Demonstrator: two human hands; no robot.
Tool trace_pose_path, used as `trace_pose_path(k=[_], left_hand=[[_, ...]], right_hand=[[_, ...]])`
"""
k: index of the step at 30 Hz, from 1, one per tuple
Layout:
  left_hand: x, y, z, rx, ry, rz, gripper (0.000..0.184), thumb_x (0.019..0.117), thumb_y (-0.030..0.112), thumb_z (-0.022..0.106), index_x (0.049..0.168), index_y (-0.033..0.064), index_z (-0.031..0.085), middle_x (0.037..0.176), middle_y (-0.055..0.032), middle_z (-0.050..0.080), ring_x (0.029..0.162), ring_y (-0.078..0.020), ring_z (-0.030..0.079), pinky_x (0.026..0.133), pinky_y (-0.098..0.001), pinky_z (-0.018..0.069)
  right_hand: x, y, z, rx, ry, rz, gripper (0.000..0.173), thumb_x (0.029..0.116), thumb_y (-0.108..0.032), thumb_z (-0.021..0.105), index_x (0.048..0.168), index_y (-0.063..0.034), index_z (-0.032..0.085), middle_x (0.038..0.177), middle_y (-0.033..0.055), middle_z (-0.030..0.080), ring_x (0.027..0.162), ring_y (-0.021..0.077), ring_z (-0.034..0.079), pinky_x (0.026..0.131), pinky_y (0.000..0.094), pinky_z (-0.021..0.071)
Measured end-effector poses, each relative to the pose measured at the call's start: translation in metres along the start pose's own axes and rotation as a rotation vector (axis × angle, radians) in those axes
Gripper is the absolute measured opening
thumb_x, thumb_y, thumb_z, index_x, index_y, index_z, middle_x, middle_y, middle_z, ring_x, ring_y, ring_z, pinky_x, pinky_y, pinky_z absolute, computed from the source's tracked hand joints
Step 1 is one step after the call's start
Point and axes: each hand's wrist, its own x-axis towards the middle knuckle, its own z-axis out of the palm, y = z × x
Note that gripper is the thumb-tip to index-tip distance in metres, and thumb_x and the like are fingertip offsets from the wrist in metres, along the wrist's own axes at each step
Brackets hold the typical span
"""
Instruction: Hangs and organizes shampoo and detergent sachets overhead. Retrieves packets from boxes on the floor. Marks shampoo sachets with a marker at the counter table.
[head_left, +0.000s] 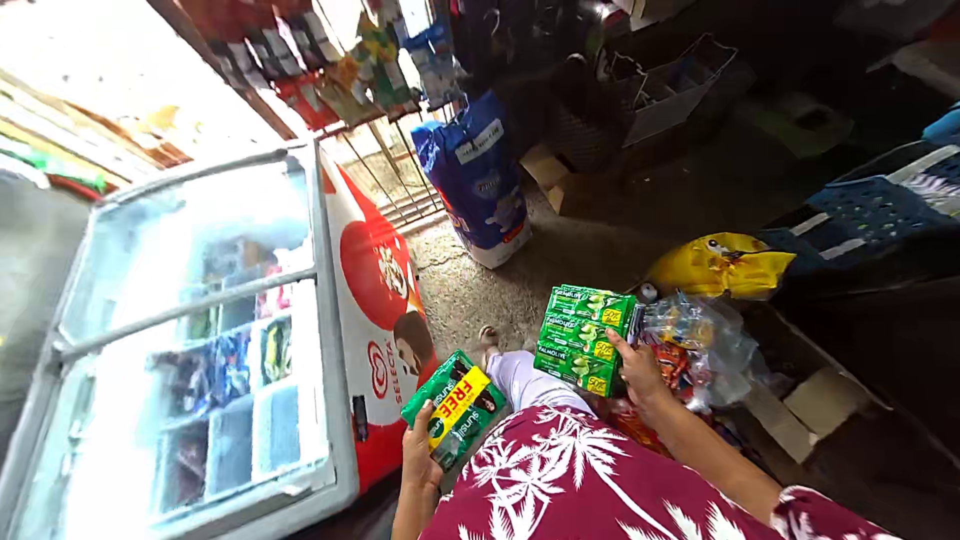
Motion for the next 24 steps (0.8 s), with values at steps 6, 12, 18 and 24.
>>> trace_pose_path(k=[6,12,18,24], left_hand=[[0.09,0.069,0.119,0.117,-0.087,0.058,0.027,0.1077,0.02,0.047,0.125,0.0014,0.054,0.093,-0.011,0.073,0.08,-0.0177,0.074,0.07,-0.0353,0.0641],[0.186,0.125,0.287,0.41,-0.151,0.203,0.04,0.1029,0.011,0.059,0.138,-0.0034,0.048,0.11,-0.0158,0.069,0.092,-0.0185,0.071,0.08,-0.0362,0.0618],[0.24,0.153,0.451,0.711,-0.416,0.302,0.042,0.0974,0.01,0.066,0.133,-0.0069,0.05,0.114,-0.0129,0.067,0.099,-0.0125,0.067,0.089,-0.0309,0.0568],[0.279,0.15,0.614,0.833,-0.748,0.301,0.029,0.0944,0.006,0.068,0.12,-0.0055,0.06,0.101,-0.0079,0.073,0.092,-0.0097,0.07,0.085,-0.0291,0.0593]], right_hand=[[0.113,-0.044,0.019,0.082,0.139,0.068,0.032,0.1052,-0.029,0.059,0.12,-0.0002,0.06,0.088,0.0049,0.065,0.065,0.0045,0.058,0.054,0.0211,0.0445],[0.256,-0.11,0.039,0.1,0.232,0.07,0.037,0.106,-0.027,0.057,0.125,0.0043,0.058,0.098,0.0099,0.064,0.076,0.0093,0.058,0.065,0.0281,0.0474],[0.328,-0.177,0.0,0.166,0.385,-0.028,0.029,0.1045,-0.025,0.059,0.116,0.0022,0.062,0.087,0.0021,0.064,0.065,0.0,0.055,0.054,0.0183,0.0426],[0.375,-0.208,-0.036,0.274,0.629,0.024,0.033,0.1039,-0.026,0.06,0.119,0.0031,0.061,0.091,0.0054,0.065,0.069,0.0045,0.058,0.059,0.0237,0.0469]])
